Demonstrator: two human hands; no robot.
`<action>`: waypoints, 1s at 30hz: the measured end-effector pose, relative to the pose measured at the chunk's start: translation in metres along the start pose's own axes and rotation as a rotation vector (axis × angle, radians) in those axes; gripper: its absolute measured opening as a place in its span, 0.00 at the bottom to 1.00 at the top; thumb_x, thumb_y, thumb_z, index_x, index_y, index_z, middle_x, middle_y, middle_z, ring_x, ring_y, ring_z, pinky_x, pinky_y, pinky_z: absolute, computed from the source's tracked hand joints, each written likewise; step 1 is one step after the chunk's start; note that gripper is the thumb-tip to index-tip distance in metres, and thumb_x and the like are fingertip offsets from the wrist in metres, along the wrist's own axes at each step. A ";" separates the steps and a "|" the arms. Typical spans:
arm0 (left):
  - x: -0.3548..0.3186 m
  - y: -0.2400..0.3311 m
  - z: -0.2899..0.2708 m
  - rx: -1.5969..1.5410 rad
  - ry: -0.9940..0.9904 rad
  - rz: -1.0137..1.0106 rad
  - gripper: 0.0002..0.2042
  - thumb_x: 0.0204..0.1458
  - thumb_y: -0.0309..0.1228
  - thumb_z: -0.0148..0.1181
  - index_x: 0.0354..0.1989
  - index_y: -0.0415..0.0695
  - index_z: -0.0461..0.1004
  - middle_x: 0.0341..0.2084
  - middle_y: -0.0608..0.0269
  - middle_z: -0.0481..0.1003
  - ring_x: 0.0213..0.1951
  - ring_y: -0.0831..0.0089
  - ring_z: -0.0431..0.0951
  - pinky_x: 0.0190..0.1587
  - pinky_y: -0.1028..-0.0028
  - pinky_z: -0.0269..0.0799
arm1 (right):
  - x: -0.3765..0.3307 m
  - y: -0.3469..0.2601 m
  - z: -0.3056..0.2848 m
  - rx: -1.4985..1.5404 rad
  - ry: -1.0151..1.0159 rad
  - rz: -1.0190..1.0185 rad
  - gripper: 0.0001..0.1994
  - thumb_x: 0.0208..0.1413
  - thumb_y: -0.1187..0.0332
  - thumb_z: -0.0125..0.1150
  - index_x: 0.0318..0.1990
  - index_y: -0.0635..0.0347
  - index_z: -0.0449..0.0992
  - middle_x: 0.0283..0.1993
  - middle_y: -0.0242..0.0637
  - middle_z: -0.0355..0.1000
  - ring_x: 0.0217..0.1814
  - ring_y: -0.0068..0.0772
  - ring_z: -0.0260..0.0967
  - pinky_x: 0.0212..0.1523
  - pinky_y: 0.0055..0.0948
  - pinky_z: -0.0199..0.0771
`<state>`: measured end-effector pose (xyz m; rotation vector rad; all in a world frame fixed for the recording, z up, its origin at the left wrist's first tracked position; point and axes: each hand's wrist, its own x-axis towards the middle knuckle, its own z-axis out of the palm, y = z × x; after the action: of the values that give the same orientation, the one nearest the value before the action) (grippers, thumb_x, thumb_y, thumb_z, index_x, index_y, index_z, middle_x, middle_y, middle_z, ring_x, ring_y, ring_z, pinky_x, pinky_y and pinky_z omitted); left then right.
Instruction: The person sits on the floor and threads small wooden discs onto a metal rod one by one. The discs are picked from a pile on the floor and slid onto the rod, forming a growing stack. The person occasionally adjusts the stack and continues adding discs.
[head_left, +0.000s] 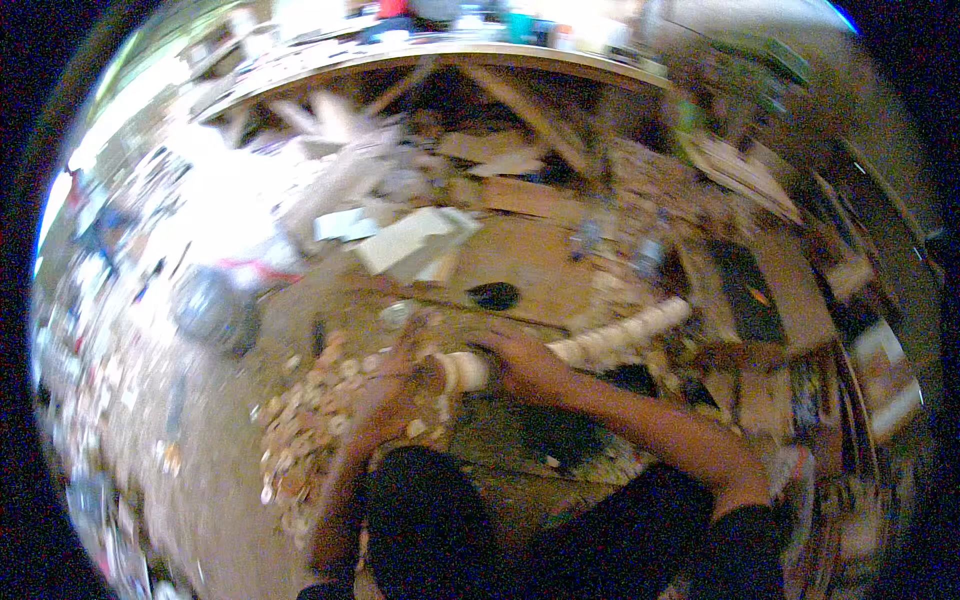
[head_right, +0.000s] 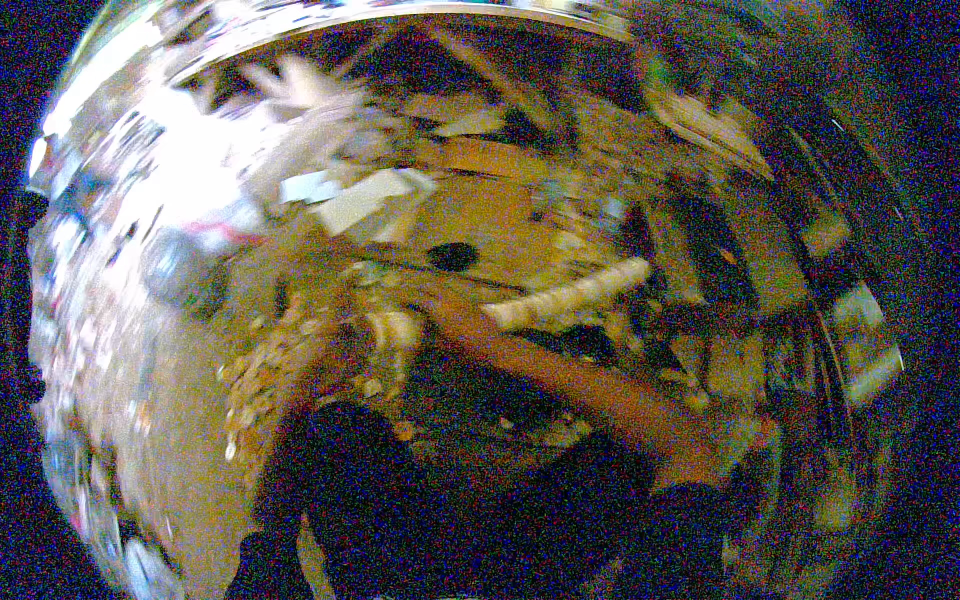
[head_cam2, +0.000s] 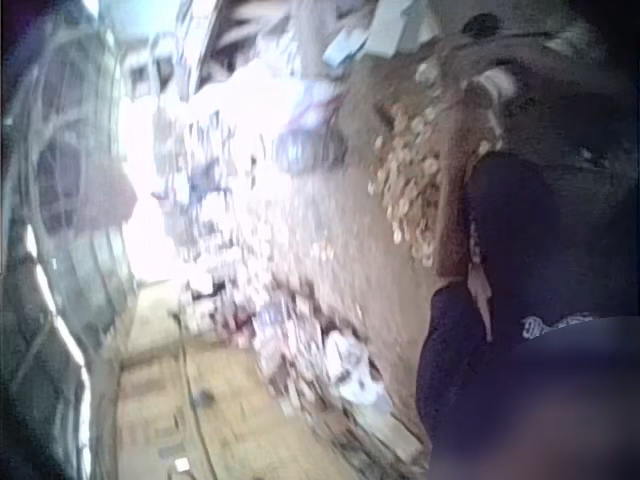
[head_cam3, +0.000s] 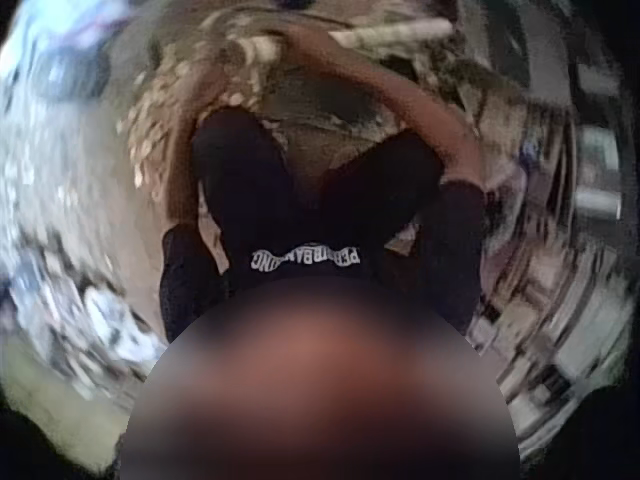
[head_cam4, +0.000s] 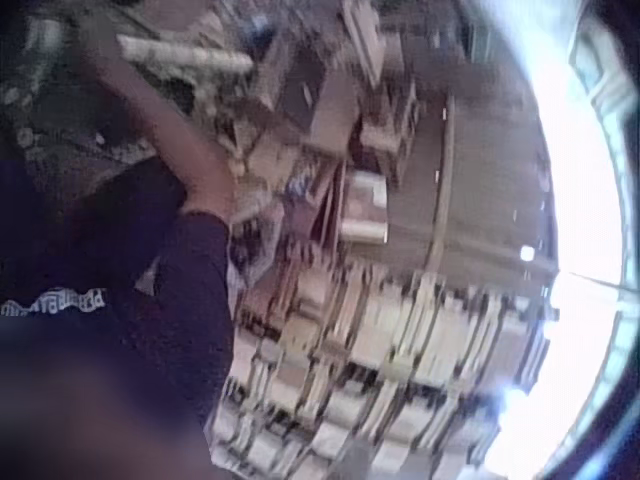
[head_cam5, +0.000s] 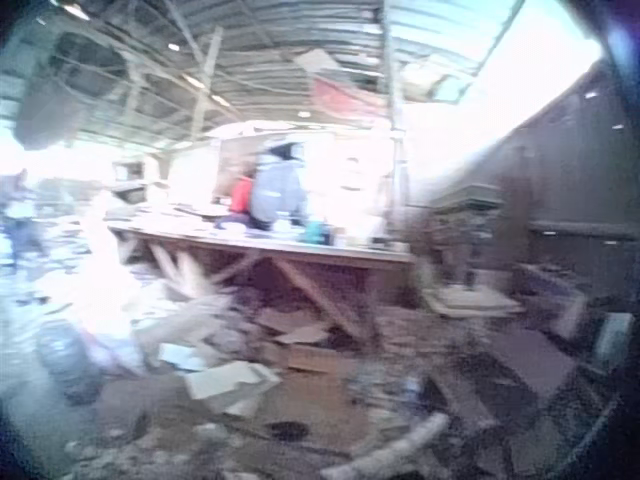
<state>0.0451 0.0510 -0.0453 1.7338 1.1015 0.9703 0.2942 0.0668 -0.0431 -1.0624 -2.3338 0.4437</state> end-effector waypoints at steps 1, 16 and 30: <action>0.005 0.007 0.000 0.023 -0.007 0.015 0.22 0.66 0.36 0.44 0.66 0.41 0.59 0.60 0.49 0.66 0.62 0.56 0.65 0.65 0.62 0.60 | 0.004 -0.002 -0.004 0.023 0.014 0.095 0.28 0.47 0.76 0.57 0.60 0.56 0.66 0.55 0.54 0.67 0.57 0.63 0.65 0.58 0.51 0.68; 0.027 0.073 -0.016 0.613 -0.137 0.214 0.27 0.63 0.35 0.46 0.70 0.43 0.54 0.68 0.48 0.57 0.70 0.51 0.54 0.69 0.60 0.50 | -0.017 -0.004 -0.014 0.139 -0.113 0.171 0.20 0.53 0.70 0.58 0.54 0.58 0.64 0.44 0.52 0.71 0.48 0.58 0.71 0.46 0.51 0.72; -0.012 0.124 -0.045 0.146 -0.082 0.107 0.20 0.55 0.24 0.55 0.58 0.41 0.68 0.52 0.55 0.73 0.50 0.64 0.76 0.55 0.65 0.70 | 0.017 -0.049 -0.346 -0.964 0.620 0.117 0.11 0.61 0.64 0.57 0.42 0.63 0.78 0.35 0.50 0.78 0.36 0.52 0.77 0.38 0.42 0.76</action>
<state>0.0358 0.0188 0.0827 1.9498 1.0583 0.8933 0.4596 0.0745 0.2651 -1.4611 -1.8696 -0.9523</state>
